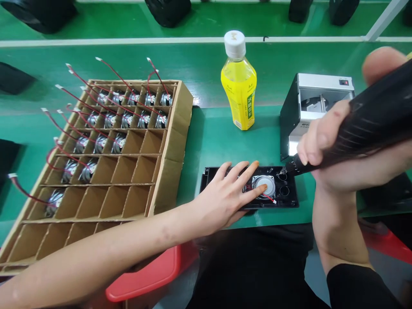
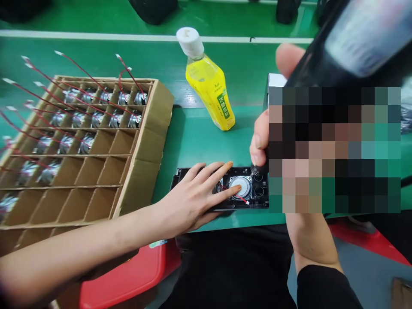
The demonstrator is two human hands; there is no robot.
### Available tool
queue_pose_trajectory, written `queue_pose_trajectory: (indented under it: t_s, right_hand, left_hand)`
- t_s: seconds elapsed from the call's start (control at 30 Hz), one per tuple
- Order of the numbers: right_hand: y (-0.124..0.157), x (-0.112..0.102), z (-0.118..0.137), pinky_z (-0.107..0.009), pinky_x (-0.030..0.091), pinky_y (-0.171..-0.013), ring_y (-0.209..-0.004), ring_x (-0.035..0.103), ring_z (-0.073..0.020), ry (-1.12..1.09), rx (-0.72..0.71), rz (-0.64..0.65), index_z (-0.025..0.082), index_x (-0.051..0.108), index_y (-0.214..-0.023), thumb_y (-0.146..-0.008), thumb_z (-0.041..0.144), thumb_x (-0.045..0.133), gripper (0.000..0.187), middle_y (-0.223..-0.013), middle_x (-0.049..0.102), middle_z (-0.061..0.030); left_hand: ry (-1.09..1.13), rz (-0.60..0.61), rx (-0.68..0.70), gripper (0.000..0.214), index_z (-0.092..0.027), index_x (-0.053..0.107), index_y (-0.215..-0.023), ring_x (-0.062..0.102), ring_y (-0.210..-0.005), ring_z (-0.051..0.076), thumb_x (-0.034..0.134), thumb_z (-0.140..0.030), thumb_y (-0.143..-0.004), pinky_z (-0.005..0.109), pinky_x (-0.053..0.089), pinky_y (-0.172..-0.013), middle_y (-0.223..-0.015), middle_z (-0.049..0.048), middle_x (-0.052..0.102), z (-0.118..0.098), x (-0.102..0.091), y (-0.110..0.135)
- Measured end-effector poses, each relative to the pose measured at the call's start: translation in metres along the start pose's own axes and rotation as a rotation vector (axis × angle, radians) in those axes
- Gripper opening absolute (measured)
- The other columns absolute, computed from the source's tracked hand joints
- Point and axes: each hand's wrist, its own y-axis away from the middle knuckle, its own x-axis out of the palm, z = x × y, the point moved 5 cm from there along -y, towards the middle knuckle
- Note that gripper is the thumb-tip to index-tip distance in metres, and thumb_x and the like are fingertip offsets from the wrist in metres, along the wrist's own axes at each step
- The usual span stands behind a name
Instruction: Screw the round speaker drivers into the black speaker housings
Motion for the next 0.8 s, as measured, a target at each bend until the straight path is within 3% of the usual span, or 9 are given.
queue_pose_trajectory:
  t_s: [0.07,0.23,0.4,0.5,0.6,0.67,0.8]
  right_hand:
    - [0.003,0.005,-0.001,-0.026,0.035,-0.038,-0.042,0.045,-0.0136,-0.084,-0.059,-0.039,0.021,0.047,-0.116,-0.089,0.086,0.054,0.070,-0.059,0.052,0.0066]
    - [0.003,0.004,-0.014,-0.027,0.031,-0.034,-0.037,0.040,-0.0140,-0.076,0.100,-0.032,0.021,0.044,-0.114,-0.075,0.085,0.073,0.080,-0.052,0.048,0.0087]
    - [0.006,-0.001,-0.037,-0.026,0.041,-0.042,-0.047,0.051,-0.0128,-0.221,0.063,0.131,0.020,0.047,-0.126,-0.084,0.083,0.066,0.078,-0.066,0.058,0.0051]
    - [0.009,-0.005,-0.046,-0.026,0.037,-0.043,-0.047,0.050,-0.0126,-0.197,0.069,0.095,0.022,0.051,-0.128,-0.085,0.085,0.063,0.077,-0.066,0.054,0.0042]
    - [0.010,-0.004,-0.047,-0.027,0.038,-0.044,-0.048,0.050,-0.0119,-0.118,0.064,0.078,0.017,0.058,-0.101,-0.086,0.089,0.057,0.073,-0.066,0.052,0.0010]
    - [0.010,0.000,-0.049,-0.028,0.039,-0.045,-0.049,0.049,-0.0114,-0.077,0.083,0.131,0.015,0.053,-0.079,-0.083,0.094,0.051,0.080,-0.066,0.051,-0.0015]
    - [0.009,-0.002,-0.053,-0.027,0.038,-0.045,-0.049,0.046,-0.0100,-0.061,0.082,0.073,0.015,0.049,-0.069,-0.085,0.096,0.046,0.082,-0.066,0.049,-0.0025]
  left_hand:
    - [0.002,0.009,0.000,0.074,-0.026,0.049,-0.153,0.041,-0.146,0.045,0.081,-0.041,-0.089,0.064,0.037,-0.114,-0.169,0.0270,0.031,-0.001,-0.002,0.000]
    - [0.008,0.017,-0.008,0.076,-0.025,0.050,-0.153,0.040,-0.148,0.046,0.083,-0.038,-0.086,0.065,0.038,-0.114,-0.169,0.0279,0.031,-0.001,-0.002,0.001]
    - [0.031,0.024,-0.005,0.079,-0.024,0.051,-0.154,0.040,-0.148,0.048,0.085,-0.037,-0.084,0.067,0.038,-0.113,-0.169,0.0290,0.031,0.000,-0.001,0.003]
    - [0.024,0.021,-0.006,0.082,-0.024,0.051,-0.155,0.040,-0.147,0.049,0.086,-0.035,-0.082,0.068,0.038,-0.113,-0.169,0.0281,0.031,0.000,-0.001,0.004]
    - [0.020,0.016,-0.004,0.083,-0.025,0.050,-0.156,0.040,-0.147,0.049,0.086,-0.034,-0.081,0.067,0.039,-0.113,-0.170,0.0265,0.031,0.000,-0.001,0.005]
    - [0.022,0.014,-0.002,0.082,-0.025,0.051,-0.156,0.041,-0.147,0.049,0.086,-0.034,-0.082,0.068,0.040,-0.112,-0.170,0.0270,0.031,0.000,-0.001,0.005]
    - [0.019,0.013,-0.002,0.079,-0.025,0.051,-0.155,0.041,-0.146,0.049,0.084,-0.032,-0.083,0.068,0.040,-0.112,-0.169,0.0285,0.031,0.000,-0.002,0.004]
